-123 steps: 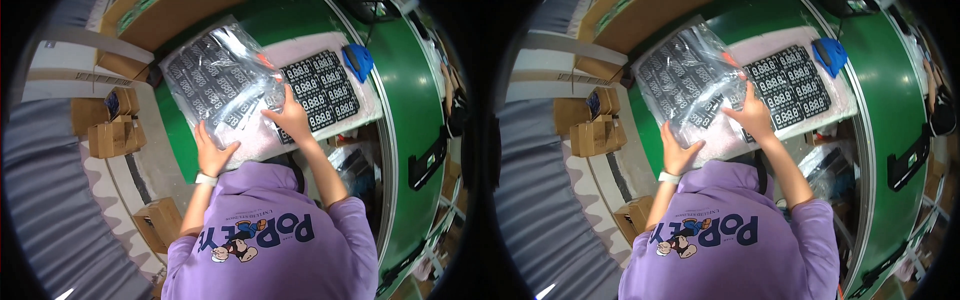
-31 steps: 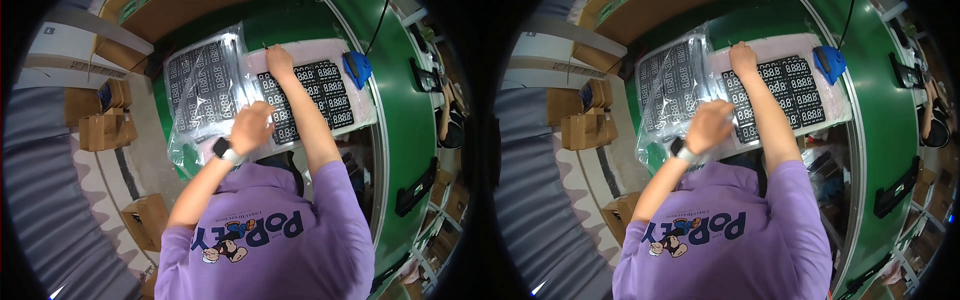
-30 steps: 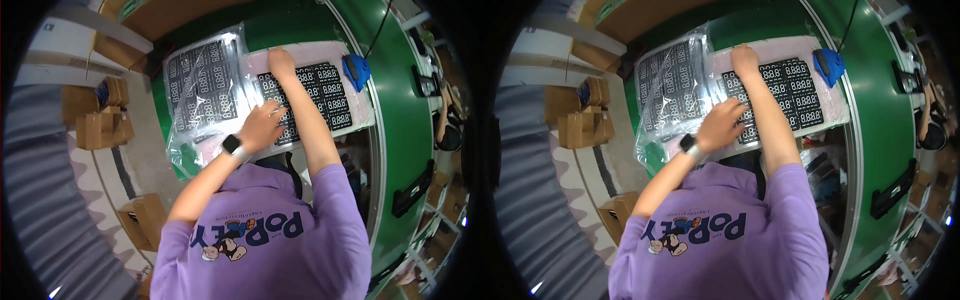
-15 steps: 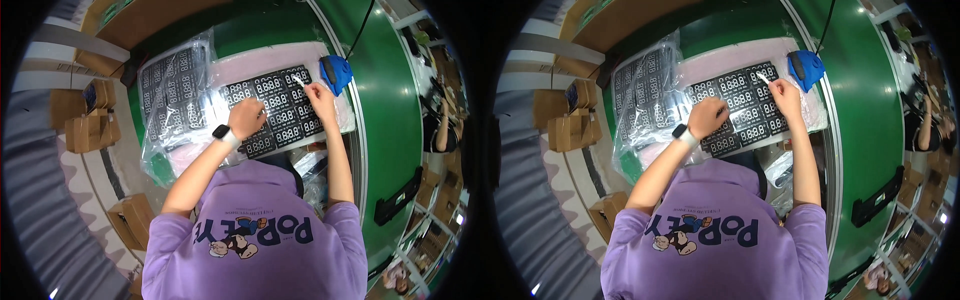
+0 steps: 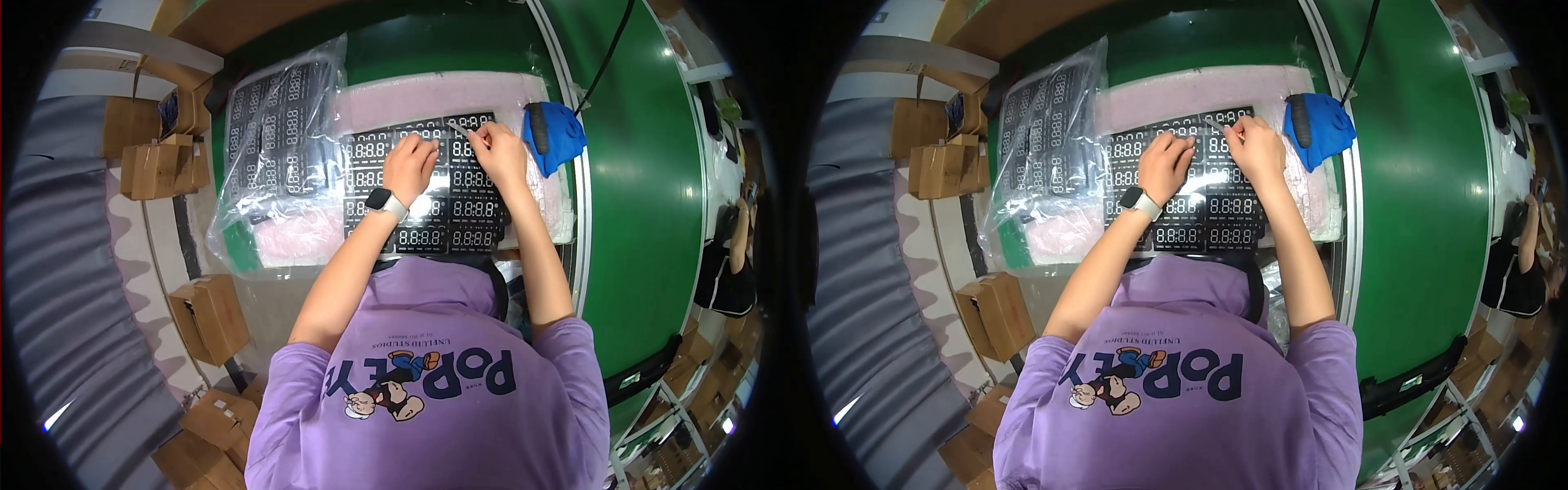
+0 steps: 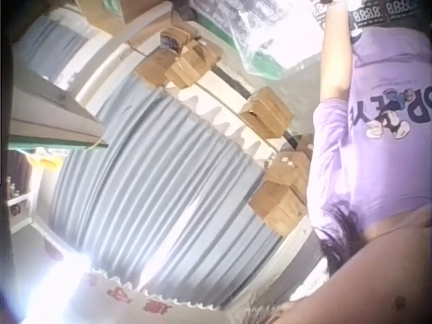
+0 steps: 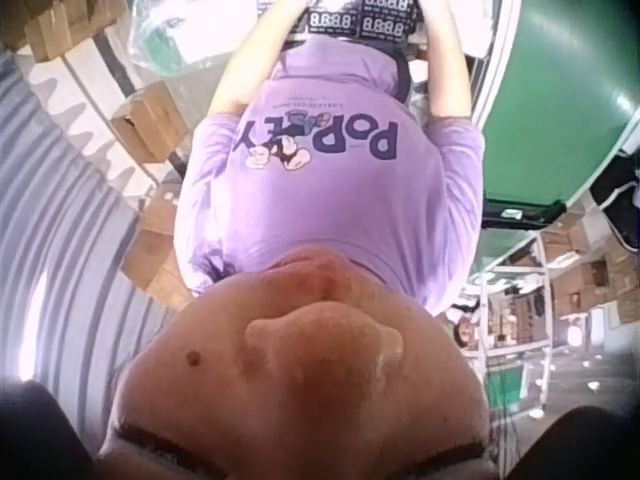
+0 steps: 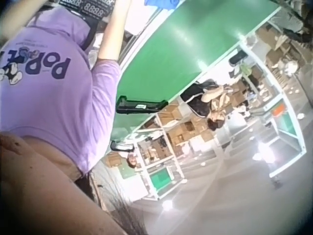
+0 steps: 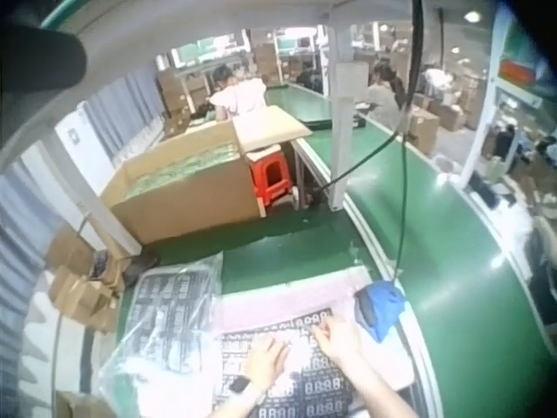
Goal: Peeling and applying protective films or components to LED display boards on an assembly line.
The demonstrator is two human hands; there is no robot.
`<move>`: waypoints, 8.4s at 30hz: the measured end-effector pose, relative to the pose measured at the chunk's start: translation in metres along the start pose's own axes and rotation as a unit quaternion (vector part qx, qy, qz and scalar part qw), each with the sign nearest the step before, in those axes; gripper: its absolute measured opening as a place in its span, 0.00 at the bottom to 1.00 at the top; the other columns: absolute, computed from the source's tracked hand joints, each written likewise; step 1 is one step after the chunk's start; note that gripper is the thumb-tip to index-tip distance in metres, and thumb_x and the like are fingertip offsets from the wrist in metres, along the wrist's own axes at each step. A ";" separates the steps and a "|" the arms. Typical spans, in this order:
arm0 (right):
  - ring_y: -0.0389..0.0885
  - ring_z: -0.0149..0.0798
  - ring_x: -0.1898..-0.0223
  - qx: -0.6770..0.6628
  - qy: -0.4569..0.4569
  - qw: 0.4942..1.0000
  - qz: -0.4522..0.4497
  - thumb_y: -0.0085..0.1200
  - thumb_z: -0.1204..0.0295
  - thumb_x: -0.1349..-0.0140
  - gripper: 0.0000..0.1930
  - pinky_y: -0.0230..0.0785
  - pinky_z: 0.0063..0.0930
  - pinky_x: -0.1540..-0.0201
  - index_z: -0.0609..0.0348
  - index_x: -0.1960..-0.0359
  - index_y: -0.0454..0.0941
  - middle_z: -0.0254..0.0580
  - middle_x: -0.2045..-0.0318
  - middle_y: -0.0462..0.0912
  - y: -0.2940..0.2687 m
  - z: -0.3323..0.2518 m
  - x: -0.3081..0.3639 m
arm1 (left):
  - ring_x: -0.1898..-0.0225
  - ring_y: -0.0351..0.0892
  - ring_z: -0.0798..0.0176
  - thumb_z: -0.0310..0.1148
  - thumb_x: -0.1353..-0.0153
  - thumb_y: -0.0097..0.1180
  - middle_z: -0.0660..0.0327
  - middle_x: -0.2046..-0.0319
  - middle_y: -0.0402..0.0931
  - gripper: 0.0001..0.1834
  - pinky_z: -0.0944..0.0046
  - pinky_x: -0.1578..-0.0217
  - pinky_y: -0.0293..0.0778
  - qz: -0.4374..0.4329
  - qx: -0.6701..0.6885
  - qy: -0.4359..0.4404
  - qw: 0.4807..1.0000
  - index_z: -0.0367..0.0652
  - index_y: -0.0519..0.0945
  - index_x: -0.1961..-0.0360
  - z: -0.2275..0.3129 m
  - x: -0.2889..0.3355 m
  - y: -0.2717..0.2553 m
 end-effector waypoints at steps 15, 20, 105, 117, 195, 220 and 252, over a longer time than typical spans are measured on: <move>0.79 0.50 0.76 0.066 0.002 0.998 0.004 0.59 0.60 0.37 0.13 0.71 0.43 0.75 0.53 0.73 0.73 0.37 0.73 0.76 0.009 -0.013 0.037 | 0.67 0.73 0.54 0.32 0.47 0.66 0.62 0.75 0.73 0.06 0.56 0.68 0.71 0.054 -0.031 0.001 0.998 0.45 0.81 0.74 0.003 -0.010 -0.002; 0.79 0.49 0.76 0.046 0.032 0.998 0.036 0.59 0.60 0.37 0.13 0.70 0.43 0.75 0.53 0.73 0.73 0.36 0.73 0.76 0.009 -0.007 0.040 | 0.66 0.71 0.53 0.32 0.48 0.67 0.62 0.74 0.73 0.06 0.55 0.65 0.65 0.047 -0.018 0.013 0.999 0.46 0.81 0.74 -0.002 -0.010 0.003; 0.80 0.50 0.77 0.029 -0.042 0.998 0.034 0.61 0.64 0.40 0.11 0.71 0.42 0.76 0.55 0.74 0.75 0.39 0.74 0.77 -0.005 -0.014 0.070 | 0.75 0.75 0.66 0.25 0.44 0.62 0.60 0.68 0.75 0.05 0.66 0.71 0.72 -0.026 0.133 -0.096 0.986 0.39 0.80 0.66 0.006 0.001 0.009; 0.80 0.47 0.77 0.010 -0.054 0.998 0.019 0.61 0.64 0.39 0.11 0.71 0.40 0.76 0.55 0.73 0.75 0.36 0.73 0.77 -0.005 -0.010 0.073 | 0.64 0.81 0.48 0.28 0.41 0.61 0.56 0.62 0.77 0.06 0.55 0.65 0.77 -0.121 0.028 0.016 0.992 0.38 0.76 0.67 0.009 -0.002 0.008; 0.78 0.46 0.77 -0.032 -0.045 0.997 0.053 0.64 0.67 0.44 0.11 0.68 0.36 0.75 0.56 0.77 0.75 0.38 0.78 0.78 -0.019 0.012 0.083 | 0.80 0.73 0.52 0.30 0.37 0.57 0.55 0.82 0.72 0.06 0.54 0.77 0.67 0.021 -0.060 -0.212 0.975 0.41 0.73 0.67 -0.041 0.071 -0.133; 0.79 0.47 0.77 -0.012 -0.019 1.000 -0.010 0.64 0.64 0.43 0.12 0.69 0.39 0.75 0.55 0.76 0.75 0.38 0.77 0.77 -0.027 0.020 0.124 | 0.73 0.78 0.61 0.36 0.48 0.69 0.65 0.70 0.74 0.09 0.60 0.72 0.73 -0.108 0.010 -0.009 0.994 0.47 0.81 0.69 0.054 0.049 0.016; 0.83 0.47 0.74 -0.089 0.102 0.990 -0.030 0.57 0.63 0.37 0.10 0.73 0.38 0.69 0.53 0.63 0.84 0.45 0.75 0.84 -0.053 0.061 0.095 | 0.71 0.78 0.55 0.18 0.45 0.56 0.54 0.66 0.75 0.07 0.58 0.68 0.74 0.034 0.058 0.051 0.996 0.39 0.75 0.66 0.046 0.006 -0.052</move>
Point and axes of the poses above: each hand's wrist, its own x-axis away from the middle knuckle, its own y-axis out of the palm, z = x × y, the point moved 5 cm from there along -x, towards the middle knuckle
